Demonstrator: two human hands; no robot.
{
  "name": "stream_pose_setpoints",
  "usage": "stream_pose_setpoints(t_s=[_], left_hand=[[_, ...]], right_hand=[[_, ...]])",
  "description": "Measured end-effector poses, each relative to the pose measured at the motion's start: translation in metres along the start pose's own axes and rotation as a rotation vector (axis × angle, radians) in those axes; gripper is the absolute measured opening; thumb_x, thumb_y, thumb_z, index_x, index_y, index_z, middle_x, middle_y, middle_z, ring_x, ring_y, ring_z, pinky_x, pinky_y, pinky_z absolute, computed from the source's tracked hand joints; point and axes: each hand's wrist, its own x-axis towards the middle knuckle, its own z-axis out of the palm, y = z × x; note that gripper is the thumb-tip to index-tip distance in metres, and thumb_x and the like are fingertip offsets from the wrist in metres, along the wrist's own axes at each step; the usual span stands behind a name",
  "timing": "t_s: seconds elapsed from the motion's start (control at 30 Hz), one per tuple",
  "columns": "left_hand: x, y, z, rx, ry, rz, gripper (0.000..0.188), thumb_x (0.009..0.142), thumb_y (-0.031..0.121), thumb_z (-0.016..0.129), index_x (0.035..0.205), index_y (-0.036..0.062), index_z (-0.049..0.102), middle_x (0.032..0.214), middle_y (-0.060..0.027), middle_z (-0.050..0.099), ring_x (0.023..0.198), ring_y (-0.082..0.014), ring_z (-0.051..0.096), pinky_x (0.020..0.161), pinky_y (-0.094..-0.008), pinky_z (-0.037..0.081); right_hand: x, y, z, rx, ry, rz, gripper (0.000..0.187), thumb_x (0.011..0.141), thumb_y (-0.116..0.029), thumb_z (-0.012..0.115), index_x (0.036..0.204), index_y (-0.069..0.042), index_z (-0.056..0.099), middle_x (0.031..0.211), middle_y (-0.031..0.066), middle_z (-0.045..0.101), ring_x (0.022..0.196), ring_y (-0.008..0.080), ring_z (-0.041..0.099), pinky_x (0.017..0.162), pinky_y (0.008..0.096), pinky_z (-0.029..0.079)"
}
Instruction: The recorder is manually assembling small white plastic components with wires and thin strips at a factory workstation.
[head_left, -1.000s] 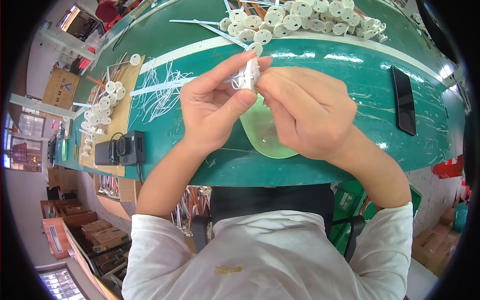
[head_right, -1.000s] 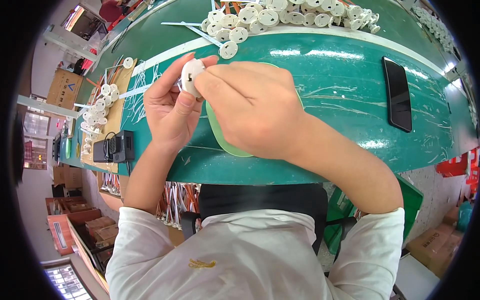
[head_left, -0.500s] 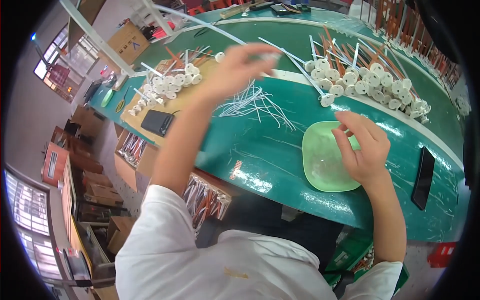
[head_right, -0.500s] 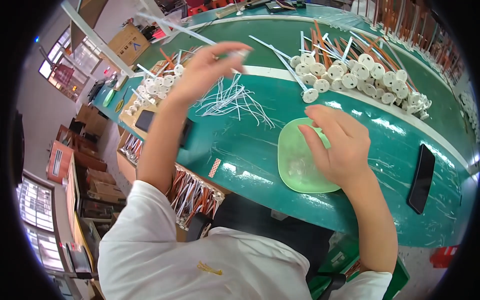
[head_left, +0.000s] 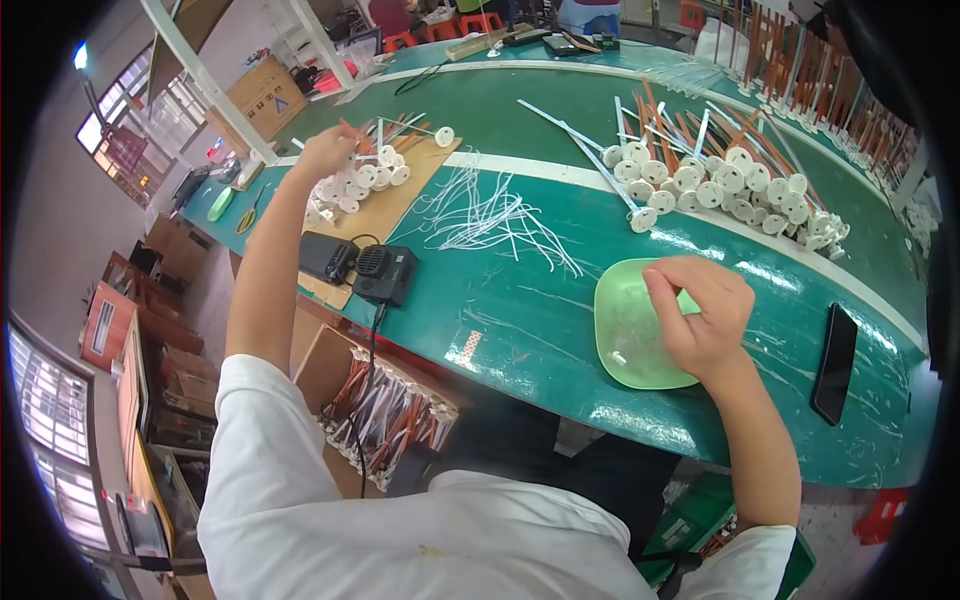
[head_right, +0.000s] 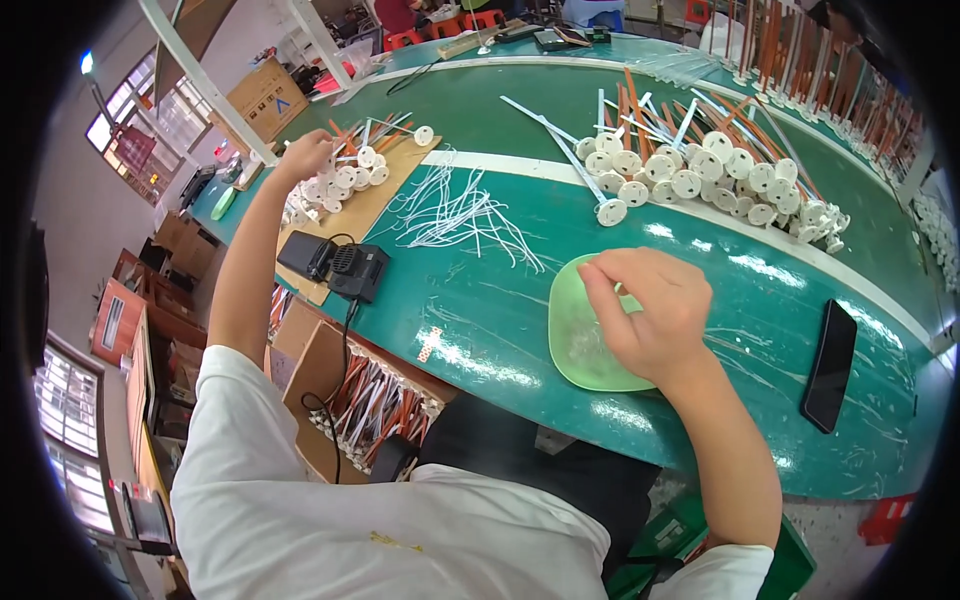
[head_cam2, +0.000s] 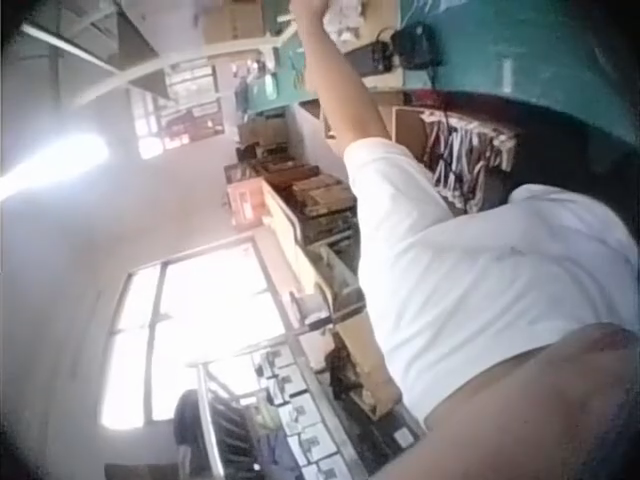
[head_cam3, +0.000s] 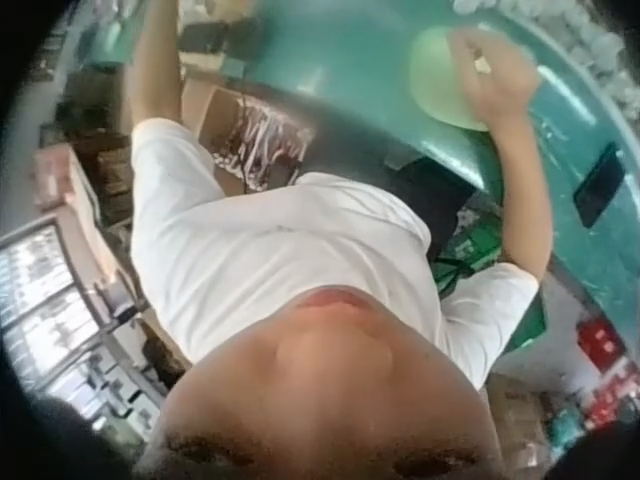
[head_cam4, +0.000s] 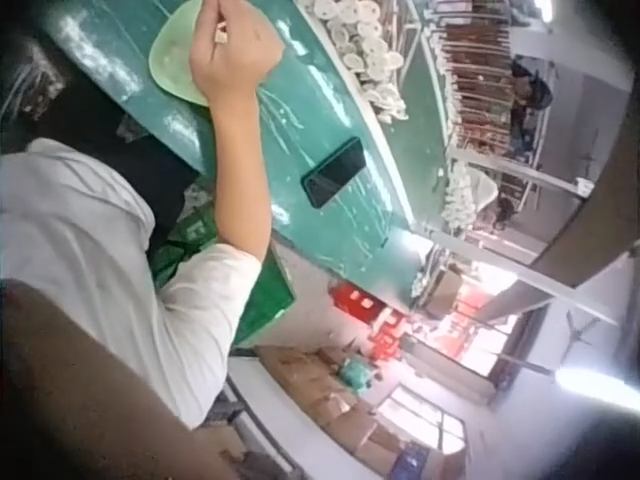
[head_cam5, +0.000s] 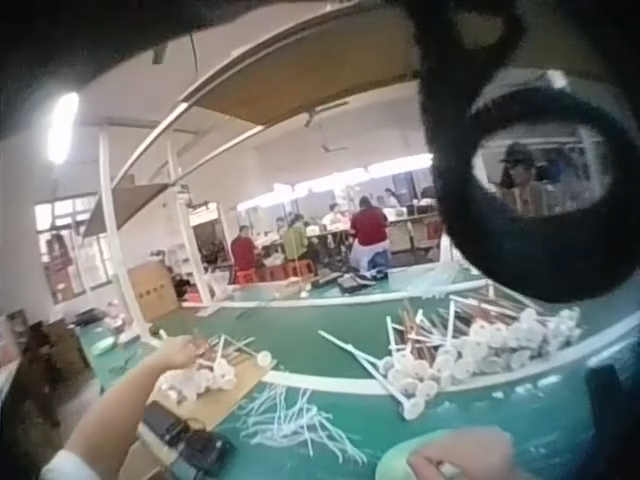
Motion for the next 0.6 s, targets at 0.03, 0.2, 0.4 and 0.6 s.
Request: stream_pose_setpoints(t_s=[0.03, 0.2, 0.4, 0.6], left_hand=[[-0.003, 0.004, 0.006, 0.234, 0.062, 0.113, 0.04, 0.092, 0.034, 0.055, 0.119, 0.0061, 0.067, 0.099, -0.0199, 0.072, 0.09, -0.0318, 0.07, 0.077, -0.0414, 0.055], [-0.034, 0.07, 0.027, 0.668, 0.034, 0.061, 0.039, 0.086, 0.029, 0.056, 0.113, 0.0041, 0.07, 0.113, -0.0237, 0.07, 0.106, -0.0431, 0.067, 0.095, -0.0513, 0.052], [-0.038, 0.1, 0.048, 0.796, 0.169, 0.201, 0.033, 0.089, 0.032, 0.06, 0.112, 0.0097, 0.068, 0.109, -0.0181, 0.068, 0.102, -0.0379, 0.068, 0.086, -0.0492, 0.055], [-0.101, 0.203, 0.118, 0.302, 0.273, 0.875, 0.026, 0.091, 0.029, 0.062, 0.108, 0.0091, 0.063, 0.103, -0.0152, 0.066, 0.092, -0.0361, 0.068, 0.077, -0.0494, 0.056]], right_hand=[[0.001, 0.0, 0.001, -0.011, 0.003, 0.007, 0.005, 0.08, 0.004, 0.072, 0.081, 0.0, 0.07, 0.076, 0.0115, 0.071, 0.064, 0.0227, 0.069, 0.059, 0.0294, 0.053], [-0.001, 0.005, -0.001, -0.028, -0.106, -0.051, 0.009, 0.076, 0.004, 0.074, 0.078, -0.002, 0.068, 0.073, 0.011, 0.07, 0.061, 0.0232, 0.067, 0.055, 0.0304, 0.051], [0.002, 0.009, -0.001, -0.031, -0.086, -0.121, 0.01, 0.075, 0.004, 0.075, 0.077, -0.002, 0.068, 0.072, 0.0107, 0.069, 0.059, 0.0247, 0.066, 0.052, 0.032, 0.051], [-0.003, 0.01, -0.004, -0.072, -0.104, -0.13, 0.01, 0.075, 0.004, 0.075, 0.077, -0.002, 0.067, 0.072, 0.0104, 0.068, 0.059, 0.0253, 0.065, 0.051, 0.0326, 0.05]])
